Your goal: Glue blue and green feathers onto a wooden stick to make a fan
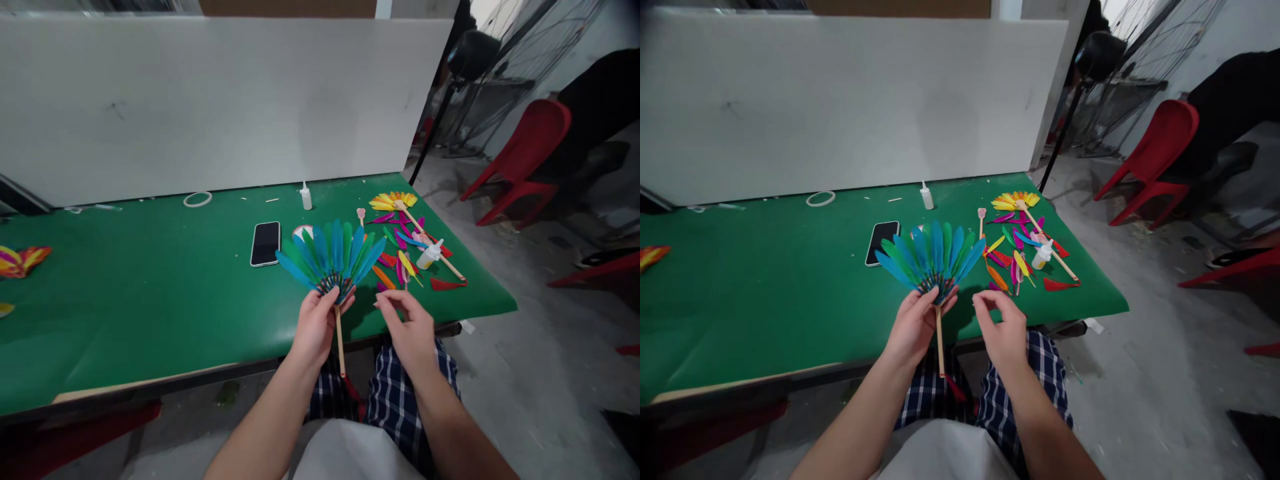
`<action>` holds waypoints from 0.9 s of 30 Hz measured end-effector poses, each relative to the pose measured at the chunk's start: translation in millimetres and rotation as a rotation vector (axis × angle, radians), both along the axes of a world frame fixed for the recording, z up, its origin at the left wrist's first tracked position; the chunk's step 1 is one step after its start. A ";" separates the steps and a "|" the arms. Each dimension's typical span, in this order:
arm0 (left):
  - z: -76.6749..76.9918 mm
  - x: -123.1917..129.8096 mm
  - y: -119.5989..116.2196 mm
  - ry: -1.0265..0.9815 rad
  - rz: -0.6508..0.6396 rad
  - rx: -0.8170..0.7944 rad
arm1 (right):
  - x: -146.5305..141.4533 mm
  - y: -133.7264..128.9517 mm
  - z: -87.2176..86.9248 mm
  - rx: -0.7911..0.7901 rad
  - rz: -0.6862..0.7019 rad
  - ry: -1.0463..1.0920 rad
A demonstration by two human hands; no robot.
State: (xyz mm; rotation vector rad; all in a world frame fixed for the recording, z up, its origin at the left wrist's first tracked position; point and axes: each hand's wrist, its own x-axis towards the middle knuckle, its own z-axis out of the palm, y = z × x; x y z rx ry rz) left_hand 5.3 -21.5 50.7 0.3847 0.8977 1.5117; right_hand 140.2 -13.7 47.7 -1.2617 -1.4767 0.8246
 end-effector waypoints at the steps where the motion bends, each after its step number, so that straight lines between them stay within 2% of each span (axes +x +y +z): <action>1: -2.1 0.9 1.8 -0.015 0.032 0.015 | -3.3 -0.7 -4.6 -0.064 0.041 -0.001; 5: -9.7 3.6 8.6 -0.018 0.141 0.022 | -18.8 -0.8 -22.3 -0.345 0.273 0.059; 9: -15.4 4.1 13.6 0.008 0.156 -0.014 | -26.7 3.0 -28.8 -0.500 0.357 0.158; 13: -23.6 3.1 16.7 0.107 0.154 -0.053 | -28.1 9.6 -25.6 -0.400 0.376 0.034; 16: -32.4 -9.8 15.1 0.203 0.060 -0.022 | -23.7 20.4 -25.6 -0.324 0.383 -0.096; 18: -38.0 -30.5 12.6 0.279 0.045 -0.012 | -16.5 31.2 -26.9 -0.300 0.405 -0.192; 23: -42.1 -104.2 16.1 0.606 0.335 -0.043 | 5.7 59.9 -25.3 -0.157 0.511 -0.655; 25: -40.6 -124.7 25.2 0.727 0.327 -0.017 | 11.3 68.4 -22.4 -0.073 0.567 -0.823; 27: -40.2 -134.9 36.9 0.862 0.230 -0.033 | 14.2 74.7 -19.5 0.009 0.651 -0.940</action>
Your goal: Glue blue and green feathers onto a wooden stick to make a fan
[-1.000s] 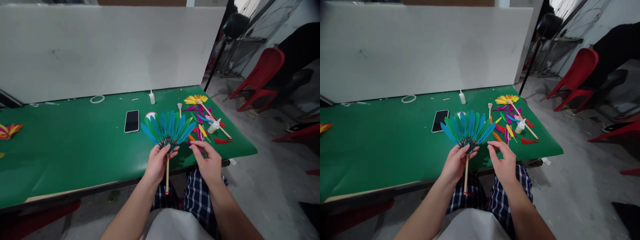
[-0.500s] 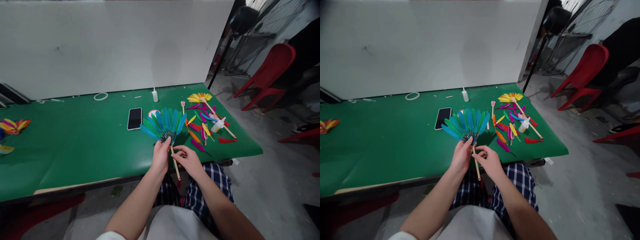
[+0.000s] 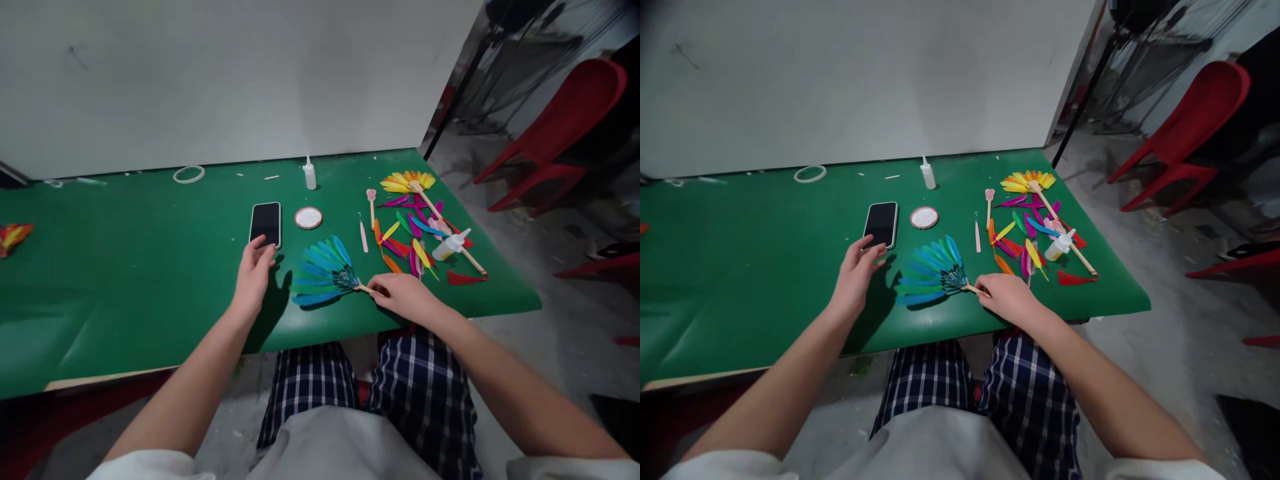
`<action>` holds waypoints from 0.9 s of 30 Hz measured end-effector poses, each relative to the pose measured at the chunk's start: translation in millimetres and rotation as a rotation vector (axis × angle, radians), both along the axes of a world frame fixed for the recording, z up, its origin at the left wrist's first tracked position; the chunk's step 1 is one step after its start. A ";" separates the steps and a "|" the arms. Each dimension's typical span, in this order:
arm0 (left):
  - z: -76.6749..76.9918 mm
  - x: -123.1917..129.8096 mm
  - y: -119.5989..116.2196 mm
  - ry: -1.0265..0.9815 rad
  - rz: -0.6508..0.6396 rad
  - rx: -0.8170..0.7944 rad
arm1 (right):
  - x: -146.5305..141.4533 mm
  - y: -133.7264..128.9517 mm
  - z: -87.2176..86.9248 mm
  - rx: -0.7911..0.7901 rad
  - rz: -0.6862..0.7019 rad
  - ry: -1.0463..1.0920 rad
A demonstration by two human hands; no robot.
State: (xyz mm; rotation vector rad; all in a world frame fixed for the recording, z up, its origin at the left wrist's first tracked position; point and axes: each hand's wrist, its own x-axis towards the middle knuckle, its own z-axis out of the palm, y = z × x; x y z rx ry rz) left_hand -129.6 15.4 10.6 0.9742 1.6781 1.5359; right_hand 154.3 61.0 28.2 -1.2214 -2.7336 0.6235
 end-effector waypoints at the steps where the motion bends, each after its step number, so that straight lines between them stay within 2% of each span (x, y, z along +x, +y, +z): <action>1: -0.6 -1.9 6.0 0.057 -0.036 -0.039 | 0.6 2.1 1.2 0.036 0.051 -0.031; 3: -3.1 -2.0 16.6 0.153 -0.124 -0.130 | -0.1 4.2 2.5 0.111 0.113 -0.064; 7: -6.8 1.4 29.7 0.284 -0.255 -0.239 | -10.5 -0.6 -1.9 0.221 0.096 0.047; 11: -0.5 2.6 38.0 0.193 -0.335 -0.285 | -26.0 -9.9 -16.3 0.244 0.031 0.214; 15: 6.8 3.2 44.2 0.076 -0.394 -0.346 | -29.8 -15.5 -27.5 0.267 -0.064 0.268; 23: 5.5 6.1 40.1 0.105 -0.499 -0.354 | -29.0 -20.4 -36.2 0.290 -0.075 0.277; 27: 3.2 9.0 38.5 0.154 -0.488 -0.346 | -30.3 -21.4 -41.3 0.277 -0.100 0.301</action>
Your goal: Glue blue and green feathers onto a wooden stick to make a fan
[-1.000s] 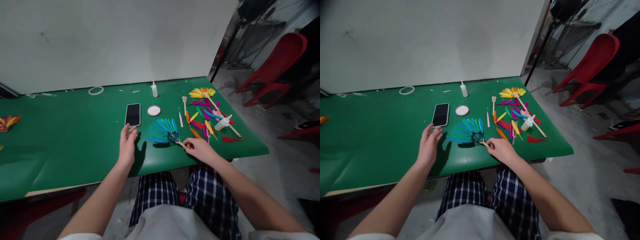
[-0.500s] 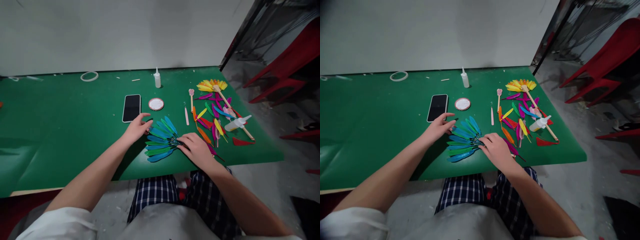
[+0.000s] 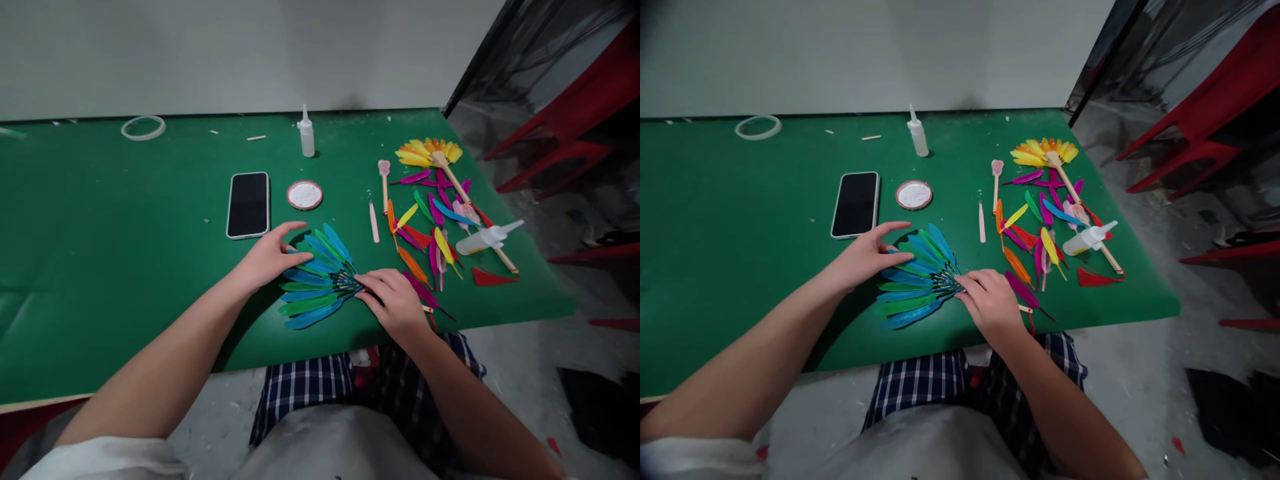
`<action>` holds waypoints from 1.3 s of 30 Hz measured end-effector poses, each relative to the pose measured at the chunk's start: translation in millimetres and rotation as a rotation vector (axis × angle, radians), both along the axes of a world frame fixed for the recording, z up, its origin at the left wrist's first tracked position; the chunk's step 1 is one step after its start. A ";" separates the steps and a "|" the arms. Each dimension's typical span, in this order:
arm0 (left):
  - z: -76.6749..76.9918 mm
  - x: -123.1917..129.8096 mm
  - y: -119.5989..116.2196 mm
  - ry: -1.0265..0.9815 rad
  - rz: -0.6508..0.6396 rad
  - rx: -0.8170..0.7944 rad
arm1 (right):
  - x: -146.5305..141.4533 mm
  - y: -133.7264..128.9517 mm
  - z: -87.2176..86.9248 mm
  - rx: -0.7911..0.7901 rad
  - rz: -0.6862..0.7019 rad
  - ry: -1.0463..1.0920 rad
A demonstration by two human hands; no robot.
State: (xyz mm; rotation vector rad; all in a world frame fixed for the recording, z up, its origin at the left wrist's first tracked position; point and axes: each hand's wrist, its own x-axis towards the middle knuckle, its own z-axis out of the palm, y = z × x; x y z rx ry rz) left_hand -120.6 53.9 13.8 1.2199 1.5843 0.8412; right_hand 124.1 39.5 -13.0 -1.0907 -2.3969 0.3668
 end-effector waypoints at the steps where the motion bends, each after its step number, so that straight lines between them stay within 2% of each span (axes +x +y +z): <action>1: -0.6 0.5 0.0 0.008 0.002 -0.001 | 0.0 -0.2 -0.5 -0.003 -0.005 0.005; 8: -3.6 0.9 0.1 0.037 0.029 0.005 | -1.0 -1.4 0.5 -0.017 -0.018 -0.011; 15: -3.7 1.8 -0.3 0.119 -0.017 0.014 | -2.8 -1.6 2.2 -0.024 -0.021 -0.018; 23: -5.2 2.6 -0.6 0.121 -0.024 0.034 | -2.9 -1.5 1.9 -0.032 -0.024 0.013; 34: -0.8 3.9 -1.5 0.187 -0.086 0.007 | -4.6 -0.7 0.0 0.037 -0.021 0.010; 39: 0.1 4.0 -1.3 0.193 -0.095 0.013 | -5.4 -1.4 0.2 0.138 -0.019 0.019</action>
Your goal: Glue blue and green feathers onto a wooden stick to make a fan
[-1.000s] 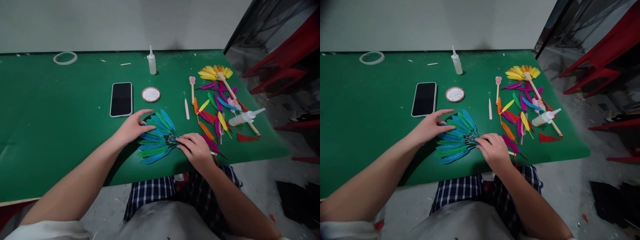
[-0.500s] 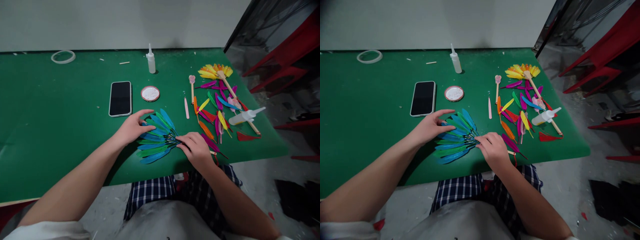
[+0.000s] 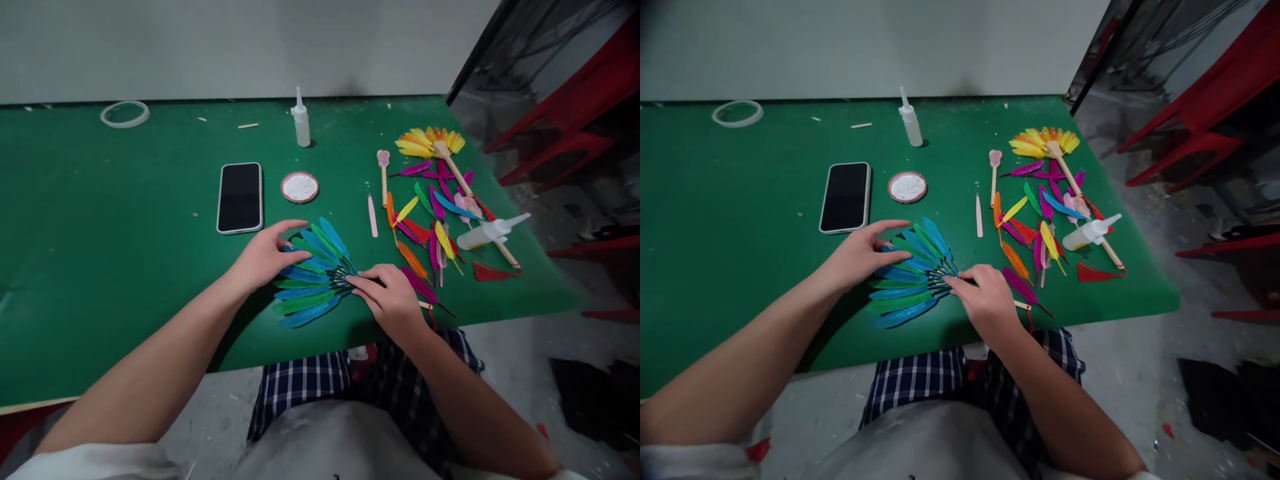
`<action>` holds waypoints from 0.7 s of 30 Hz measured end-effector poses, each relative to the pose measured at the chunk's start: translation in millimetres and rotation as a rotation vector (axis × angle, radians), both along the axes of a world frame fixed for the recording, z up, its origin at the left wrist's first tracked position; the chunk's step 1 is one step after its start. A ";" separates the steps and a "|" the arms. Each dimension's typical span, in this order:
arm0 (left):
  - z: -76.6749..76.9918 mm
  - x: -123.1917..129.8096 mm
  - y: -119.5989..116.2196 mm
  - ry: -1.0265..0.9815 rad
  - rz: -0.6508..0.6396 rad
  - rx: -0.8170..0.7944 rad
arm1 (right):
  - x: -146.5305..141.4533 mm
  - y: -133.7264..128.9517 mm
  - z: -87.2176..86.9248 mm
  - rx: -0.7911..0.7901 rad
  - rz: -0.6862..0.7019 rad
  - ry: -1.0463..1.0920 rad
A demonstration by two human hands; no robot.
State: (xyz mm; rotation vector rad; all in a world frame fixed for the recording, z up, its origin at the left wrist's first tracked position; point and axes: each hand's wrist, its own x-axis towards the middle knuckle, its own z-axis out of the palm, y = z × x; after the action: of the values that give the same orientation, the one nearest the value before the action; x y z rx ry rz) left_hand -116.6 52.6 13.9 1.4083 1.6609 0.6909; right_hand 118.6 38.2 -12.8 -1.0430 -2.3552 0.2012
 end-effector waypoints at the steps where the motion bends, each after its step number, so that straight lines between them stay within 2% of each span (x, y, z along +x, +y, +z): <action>1: 0.1 0.2 -0.1 0.001 -0.001 0.001 | -0.2 0.0 -0.1 0.015 0.003 0.000; 8: 0.0 1.4 -0.8 -0.002 -0.001 0.002 | -0.9 0.2 -0.7 0.051 0.001 -0.015; 14: 9.3 -7.3 -1.4 -0.034 0.006 -0.067 | 1.4 -2.4 6.0 -0.024 0.042 -0.053; 17: 13.1 -11.3 -3.1 -0.044 -0.053 -0.140 | -0.9 -1.7 9.1 -0.042 0.075 -0.077; 21: 10.6 -11.6 -4.8 0.031 -0.141 -0.103 | -6.6 1.5 8.8 -0.060 0.105 -0.130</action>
State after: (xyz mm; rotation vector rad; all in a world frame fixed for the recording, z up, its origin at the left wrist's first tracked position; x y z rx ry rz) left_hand -128.2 47.7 24.5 1.4526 1.5812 0.4992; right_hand 112.1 39.6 -4.0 -0.9870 -2.5379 0.2514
